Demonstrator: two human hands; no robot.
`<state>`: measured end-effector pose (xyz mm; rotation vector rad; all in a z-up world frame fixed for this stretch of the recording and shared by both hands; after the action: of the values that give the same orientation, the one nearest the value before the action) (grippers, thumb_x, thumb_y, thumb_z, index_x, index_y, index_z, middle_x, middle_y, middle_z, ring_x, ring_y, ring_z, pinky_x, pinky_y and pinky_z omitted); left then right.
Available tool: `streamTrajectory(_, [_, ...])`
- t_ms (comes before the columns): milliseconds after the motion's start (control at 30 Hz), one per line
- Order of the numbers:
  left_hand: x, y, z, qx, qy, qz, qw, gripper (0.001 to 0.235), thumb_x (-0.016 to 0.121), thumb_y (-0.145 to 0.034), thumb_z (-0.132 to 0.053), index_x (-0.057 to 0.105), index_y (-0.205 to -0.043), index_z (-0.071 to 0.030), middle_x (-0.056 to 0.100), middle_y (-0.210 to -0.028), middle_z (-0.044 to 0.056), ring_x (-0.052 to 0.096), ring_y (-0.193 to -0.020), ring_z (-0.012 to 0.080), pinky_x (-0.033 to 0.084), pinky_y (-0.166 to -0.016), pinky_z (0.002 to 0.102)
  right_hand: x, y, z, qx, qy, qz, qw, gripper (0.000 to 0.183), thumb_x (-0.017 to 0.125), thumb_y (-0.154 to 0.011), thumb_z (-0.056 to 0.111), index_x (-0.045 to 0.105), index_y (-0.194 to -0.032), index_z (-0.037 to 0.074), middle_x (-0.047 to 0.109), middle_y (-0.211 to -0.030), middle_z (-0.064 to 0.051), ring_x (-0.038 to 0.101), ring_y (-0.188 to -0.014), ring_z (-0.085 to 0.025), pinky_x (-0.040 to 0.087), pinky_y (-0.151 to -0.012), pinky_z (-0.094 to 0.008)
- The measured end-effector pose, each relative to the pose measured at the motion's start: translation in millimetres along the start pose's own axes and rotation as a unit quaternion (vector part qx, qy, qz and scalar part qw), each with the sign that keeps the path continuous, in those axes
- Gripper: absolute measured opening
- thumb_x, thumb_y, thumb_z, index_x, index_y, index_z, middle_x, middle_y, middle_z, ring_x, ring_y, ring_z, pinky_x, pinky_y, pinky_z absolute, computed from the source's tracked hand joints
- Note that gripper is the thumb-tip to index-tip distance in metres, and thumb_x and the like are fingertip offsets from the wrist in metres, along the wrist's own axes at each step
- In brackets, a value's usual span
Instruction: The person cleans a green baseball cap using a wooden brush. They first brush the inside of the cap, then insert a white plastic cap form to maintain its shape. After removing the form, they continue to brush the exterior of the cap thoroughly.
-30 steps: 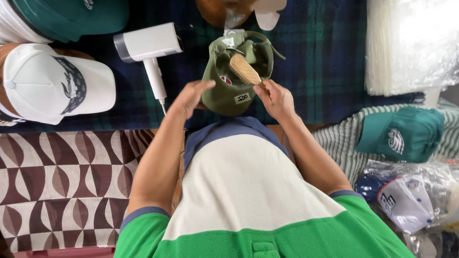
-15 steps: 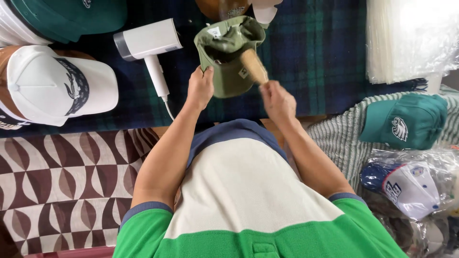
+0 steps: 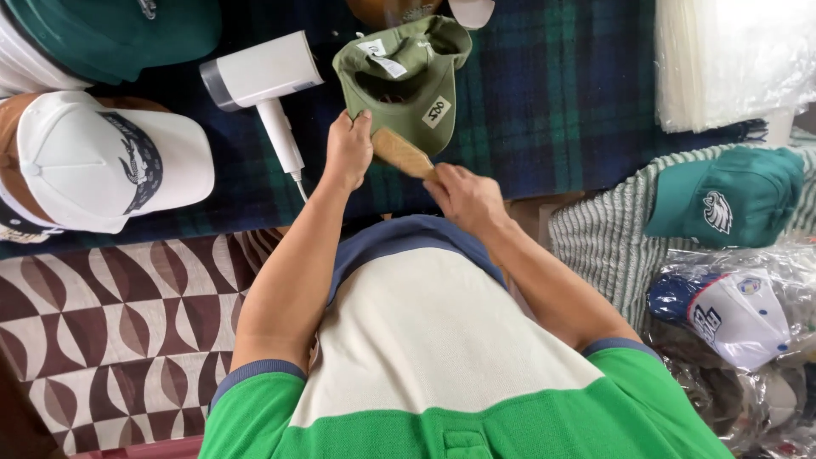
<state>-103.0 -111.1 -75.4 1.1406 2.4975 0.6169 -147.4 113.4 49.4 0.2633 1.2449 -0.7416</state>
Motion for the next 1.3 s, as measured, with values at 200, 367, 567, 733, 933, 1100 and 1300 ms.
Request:
streamTrajectory(200, [-5.0,21.5,-24.3,-0.036,0.050,-0.010,0.998,0.030,0.059,-0.100,-0.030,0.065,-0.116,-0.006,0.067,-0.089,0.009,0.070,-0.086,0.0230,0.058,-0.078,0.043,-20.7,3.2,-56.8,0.084,0.047,-0.092,0.991,0.021,0.061,-0.107,0.042,0.058,-0.101,0.022,0.061,-0.074,-0.001,0.069,-0.065,-0.027,0.054,-0.052,-0.040])
streamTrajectory(367, [-0.6,17.2,-24.1,-0.084,0.137,-0.001,0.987,0.030,0.059,-0.098,-0.027,0.061,-0.116,-0.004,0.068,-0.092,0.013,0.071,-0.087,0.0271,0.063,-0.077,0.051,-11.1,3.0,-16.3,0.015,0.094,-0.048,0.994,0.025,0.060,-0.101,0.049,0.055,-0.089,0.028,0.056,-0.069,0.004,0.065,-0.063,-0.019,0.053,-0.056,-0.034])
streamTrajectory(567, [6.8,28.7,-23.4,-0.111,0.158,0.042,0.980,0.029,0.056,-0.099,-0.022,0.057,-0.121,-0.003,0.070,-0.104,0.019,0.073,-0.097,0.0357,0.064,-0.080,0.062,-41.7,0.2,-24.7,0.098,0.062,-0.089,0.989,0.022,0.063,-0.104,0.044,0.059,-0.095,0.024,0.056,-0.067,0.001,0.065,-0.059,-0.024,0.052,-0.050,-0.037])
streamTrajectory(733, [22.3,40.8,7.3,-0.129,0.204,0.087,0.967,0.030,0.057,-0.098,-0.016,0.054,-0.124,0.000,0.064,-0.110,0.023,0.068,-0.106,0.0402,0.058,-0.088,0.067,1.3,-3.0,-28.8,0.052,0.099,-0.073,0.991,0.021,0.064,-0.098,0.046,0.056,-0.087,0.029,0.054,-0.062,0.006,0.064,-0.056,-0.017,0.052,-0.051,-0.031])
streamTrajectory(933, [24.7,66.7,-35.2,-0.118,0.134,0.095,0.979,0.045,0.055,-0.096,-0.011,0.050,-0.139,0.000,0.065,-0.122,0.024,0.068,-0.112,0.0407,0.059,-0.092,0.065,-21.2,-19.3,-25.2,0.116,0.013,-0.046,0.992,0.029,0.061,-0.105,0.047,0.056,-0.090,0.024,0.059,-0.071,-0.002,0.070,-0.071,-0.029,0.055,-0.059,-0.040])
streamTrajectory(1100, [16.3,63.1,-7.8,-0.064,0.128,0.097,0.985,0.043,0.059,-0.096,-0.005,0.052,-0.137,0.005,0.062,-0.124,0.024,0.061,-0.120,0.0343,0.056,-0.097,0.059,8.3,-24.6,-66.8,0.263,-0.010,0.140,0.955,0.035,0.050,-0.107,0.052,0.058,-0.106,0.018,0.068,-0.091,-0.015,0.072,-0.082,-0.045,0.057,-0.072,-0.056])
streamTrajectory(1300, [30.5,47.9,55.2,-0.113,0.130,0.102,0.980,0.039,0.062,-0.101,-0.008,0.053,-0.137,0.000,0.063,-0.120,0.019,0.061,-0.115,0.0287,0.051,-0.098,0.061,-10.0,-48.7,30.6,0.145,-0.182,0.130,0.964,0.032,0.054,-0.104,0.044,0.060,-0.118,0.015,0.071,-0.091,-0.024,0.068,-0.089,-0.049,0.056,-0.072,-0.062])
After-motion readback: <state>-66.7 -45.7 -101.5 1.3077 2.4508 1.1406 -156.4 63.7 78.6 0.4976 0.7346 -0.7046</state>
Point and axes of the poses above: each hand's wrist, its own y-axis away from the middle knuckle, its own x-axis out of the palm, z = x × y, the point moved 9 cm from there along -y, towards the middle knuckle
